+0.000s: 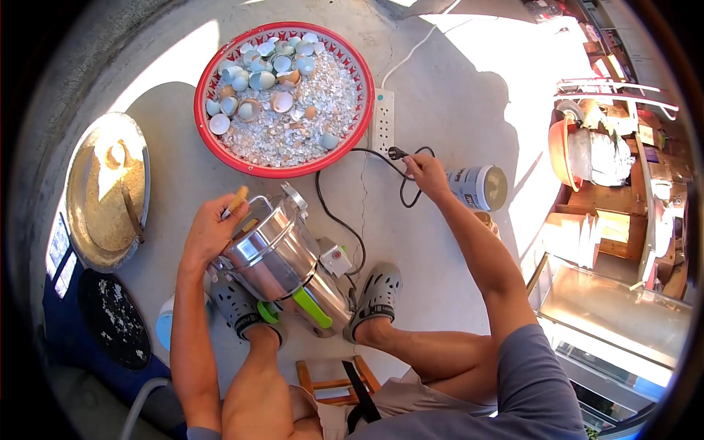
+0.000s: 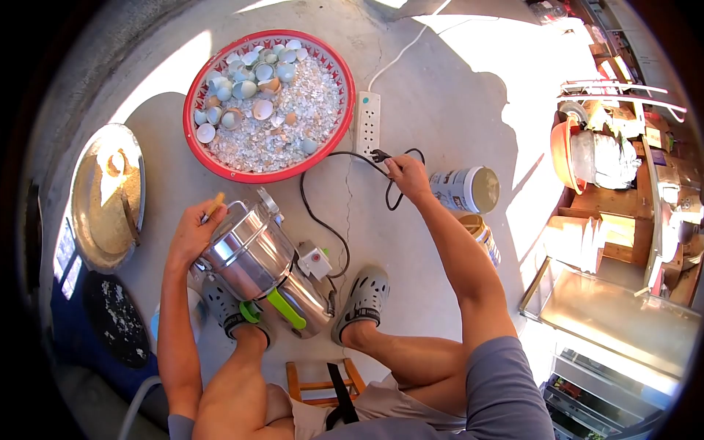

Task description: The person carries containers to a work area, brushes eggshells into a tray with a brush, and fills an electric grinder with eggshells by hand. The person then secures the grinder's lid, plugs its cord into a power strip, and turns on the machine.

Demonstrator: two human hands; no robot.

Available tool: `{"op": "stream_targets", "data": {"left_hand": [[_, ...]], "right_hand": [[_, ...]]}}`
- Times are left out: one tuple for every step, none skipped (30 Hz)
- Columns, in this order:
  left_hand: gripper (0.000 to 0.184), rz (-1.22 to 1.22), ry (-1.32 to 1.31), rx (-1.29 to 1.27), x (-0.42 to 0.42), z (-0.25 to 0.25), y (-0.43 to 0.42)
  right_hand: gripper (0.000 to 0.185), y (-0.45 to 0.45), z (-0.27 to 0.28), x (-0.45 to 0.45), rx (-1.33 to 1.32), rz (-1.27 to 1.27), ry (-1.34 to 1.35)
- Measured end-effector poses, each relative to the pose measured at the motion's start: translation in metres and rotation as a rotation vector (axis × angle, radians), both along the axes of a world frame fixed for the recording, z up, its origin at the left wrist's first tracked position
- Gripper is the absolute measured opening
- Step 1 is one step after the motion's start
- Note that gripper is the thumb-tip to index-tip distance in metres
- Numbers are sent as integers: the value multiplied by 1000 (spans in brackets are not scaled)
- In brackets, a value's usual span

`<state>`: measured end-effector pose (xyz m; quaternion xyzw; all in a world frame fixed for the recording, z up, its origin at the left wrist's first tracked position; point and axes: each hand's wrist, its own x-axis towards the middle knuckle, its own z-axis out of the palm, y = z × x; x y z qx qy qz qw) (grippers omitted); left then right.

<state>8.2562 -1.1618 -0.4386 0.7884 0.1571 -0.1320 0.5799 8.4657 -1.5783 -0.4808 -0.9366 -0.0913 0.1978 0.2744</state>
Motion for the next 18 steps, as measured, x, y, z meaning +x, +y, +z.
{"op": "stream_targets", "data": {"left_hand": [[32,2,0,1,0,0,0],[31,2,-3,2,0,1,-1],[31,4,-8,2,-1,1,-1],[31,6,-8,2,0,1,0],[30,-4,-10,4,0,1,1],[30,-14,-12,5,-1,0,1],[30,-11,-9,4,-2,-2,1],[30,-10,-4,20,-2,-3,1],[30,-9,1,35,-2,-4,1],[30,-8,3,33,-2,-3,1],[29,-6,18,22,-1,0,1],[28,-5,32,12,0,2,0],[28,-4,31,12,0,4,-1],[27,-15,18,20,0,5,-1],[27,-22,5,30,1,6,0],[27,-17,7,32,0,5,0],[27,-14,20,33,-1,4,0],[27,-9,33,33,-1,4,1]], "right_hand": [[20,1,-6,2,1,2,0],[19,1,-19,6,-29,33,-140],[17,1,-32,9,-60,64,-281],[19,1,-44,8,-41,1,-372],[19,-3,-55,11,-41,5,-372],[19,-8,-64,14,-93,25,-473],[20,-10,-69,16,-145,45,-572],[20,-12,-73,19,-144,47,-570],[21,-15,-77,22,-176,-53,-378],[24,-16,-78,23,-207,-150,-187],[24,-9,-68,20,-209,-148,-188],[21,0,-58,16,24,-410,99],[19,7,-53,11,264,-666,390],[15,11,-56,11,355,-736,446],[15,12,-62,15,358,-730,446],[15,14,-66,19,561,-854,562],[14,15,-68,21,765,-975,678],[13,15,-70,22,865,-1026,708]]}}
